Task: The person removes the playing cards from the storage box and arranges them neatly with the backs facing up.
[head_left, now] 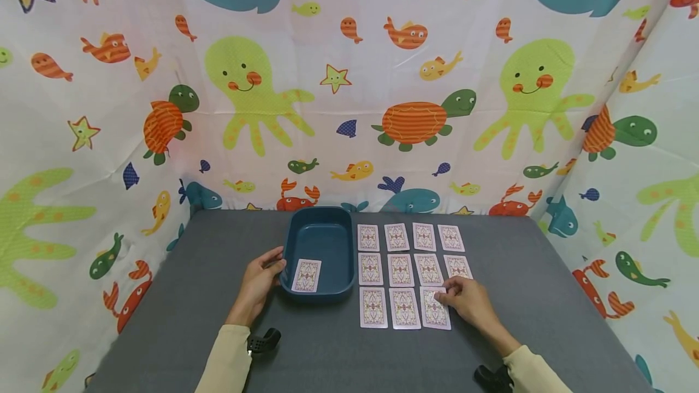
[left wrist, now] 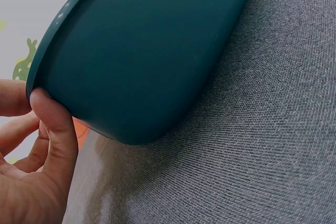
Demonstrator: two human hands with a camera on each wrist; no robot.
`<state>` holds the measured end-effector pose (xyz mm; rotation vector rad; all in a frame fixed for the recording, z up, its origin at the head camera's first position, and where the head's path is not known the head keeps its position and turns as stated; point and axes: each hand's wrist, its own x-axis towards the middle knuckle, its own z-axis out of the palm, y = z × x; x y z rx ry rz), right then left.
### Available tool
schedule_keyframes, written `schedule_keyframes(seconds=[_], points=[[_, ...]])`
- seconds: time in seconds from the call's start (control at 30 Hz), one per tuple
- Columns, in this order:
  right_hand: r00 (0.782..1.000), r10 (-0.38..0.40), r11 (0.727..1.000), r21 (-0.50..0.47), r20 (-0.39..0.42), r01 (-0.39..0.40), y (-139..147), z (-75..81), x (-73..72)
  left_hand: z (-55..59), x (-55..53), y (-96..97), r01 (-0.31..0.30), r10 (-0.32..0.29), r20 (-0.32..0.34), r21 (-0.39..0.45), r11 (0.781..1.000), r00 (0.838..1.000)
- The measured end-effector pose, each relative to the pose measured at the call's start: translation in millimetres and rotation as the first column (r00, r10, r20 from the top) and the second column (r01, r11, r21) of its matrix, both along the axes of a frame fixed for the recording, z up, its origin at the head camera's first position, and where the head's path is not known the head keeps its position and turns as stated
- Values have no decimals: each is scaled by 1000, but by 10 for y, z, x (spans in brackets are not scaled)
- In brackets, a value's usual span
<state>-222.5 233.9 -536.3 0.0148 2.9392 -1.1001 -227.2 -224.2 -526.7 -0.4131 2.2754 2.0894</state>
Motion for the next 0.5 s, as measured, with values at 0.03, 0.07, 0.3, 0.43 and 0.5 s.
schedule_keyframes(seconds=[0.03, 0.07, 0.3, 0.43, 0.5], points=[[1000, -2, 1000, -1, 2, 2, -1, 0, 1, -3, 1, -2, 2, -2, -1, -1, 1000, 1000], [1000, -2, 1000, -2, 4, 2, -1, -4, 0, -8, 1, -4, 4, -4, -2, -5, 1000, 1000], [1000, -5, 1000, -19, -21, 5, 8, -32, -25, -7, -7, 1, 0, 0, 4, -2, 1000, 1000], [998, -4, 999, -38, -57, 2, 6, -12, -36, 1, -6, 10, -4, 4, 2, -7, 1000, 1000], [998, -6, 998, -57, -67, 2, -2, 16, -39, 1, -6, 11, -5, 5, 3, -8, 1000, 1000]])
